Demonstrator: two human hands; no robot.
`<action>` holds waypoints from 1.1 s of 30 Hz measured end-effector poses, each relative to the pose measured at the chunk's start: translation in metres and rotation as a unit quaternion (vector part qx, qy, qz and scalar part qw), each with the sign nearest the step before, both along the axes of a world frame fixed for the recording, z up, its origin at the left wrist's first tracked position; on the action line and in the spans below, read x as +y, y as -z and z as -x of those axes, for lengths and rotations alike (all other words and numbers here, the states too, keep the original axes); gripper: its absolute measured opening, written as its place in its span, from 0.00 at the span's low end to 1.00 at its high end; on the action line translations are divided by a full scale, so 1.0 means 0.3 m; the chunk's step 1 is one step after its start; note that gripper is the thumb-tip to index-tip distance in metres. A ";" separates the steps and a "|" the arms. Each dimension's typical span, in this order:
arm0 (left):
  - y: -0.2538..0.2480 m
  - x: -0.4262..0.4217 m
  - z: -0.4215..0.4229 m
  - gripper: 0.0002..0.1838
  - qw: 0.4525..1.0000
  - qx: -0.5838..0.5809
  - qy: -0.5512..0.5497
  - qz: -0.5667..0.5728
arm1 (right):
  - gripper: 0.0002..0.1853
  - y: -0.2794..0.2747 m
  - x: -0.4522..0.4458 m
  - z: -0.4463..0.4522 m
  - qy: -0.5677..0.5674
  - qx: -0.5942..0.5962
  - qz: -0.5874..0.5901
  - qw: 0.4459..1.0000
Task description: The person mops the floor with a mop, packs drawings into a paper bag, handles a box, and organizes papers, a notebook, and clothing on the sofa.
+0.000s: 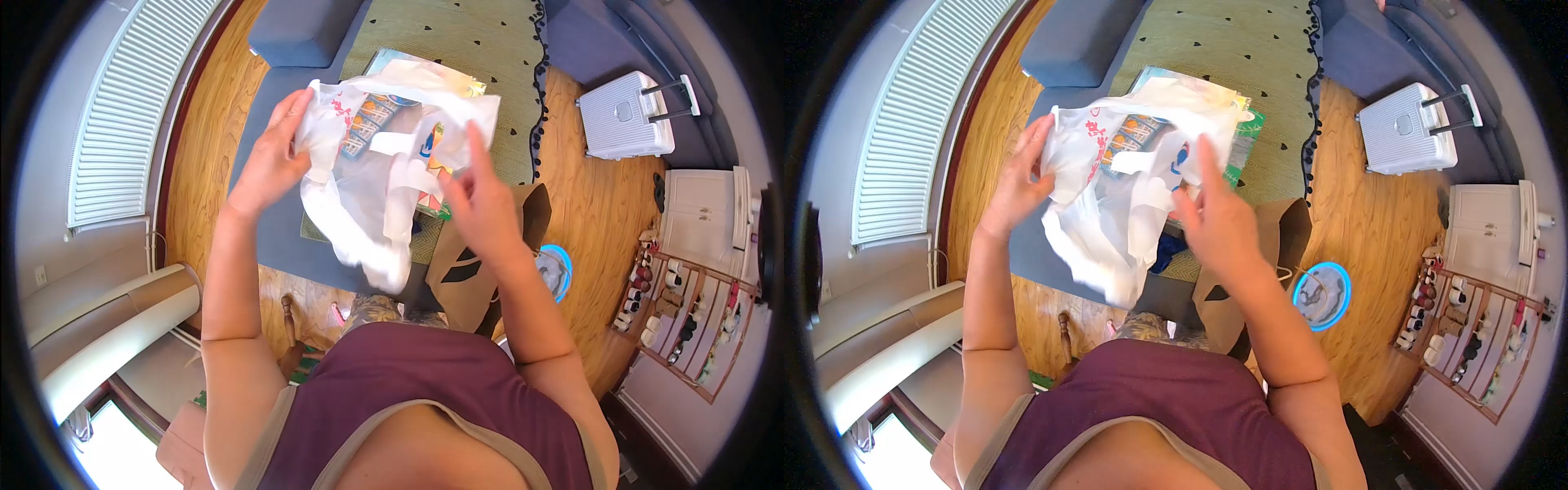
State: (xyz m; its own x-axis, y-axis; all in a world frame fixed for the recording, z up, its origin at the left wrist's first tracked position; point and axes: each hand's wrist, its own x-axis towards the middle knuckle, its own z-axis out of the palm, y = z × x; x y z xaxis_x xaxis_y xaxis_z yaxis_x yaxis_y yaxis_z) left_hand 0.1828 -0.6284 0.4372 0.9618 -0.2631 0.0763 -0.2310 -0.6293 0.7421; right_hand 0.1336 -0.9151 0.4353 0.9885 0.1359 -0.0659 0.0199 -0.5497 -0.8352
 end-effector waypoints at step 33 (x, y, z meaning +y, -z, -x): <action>-0.064 -0.322 0.223 0.44 0.950 -0.106 0.201 -0.213 | 0.21 -0.044 -0.076 -0.242 0.224 -0.048 -0.390 0.892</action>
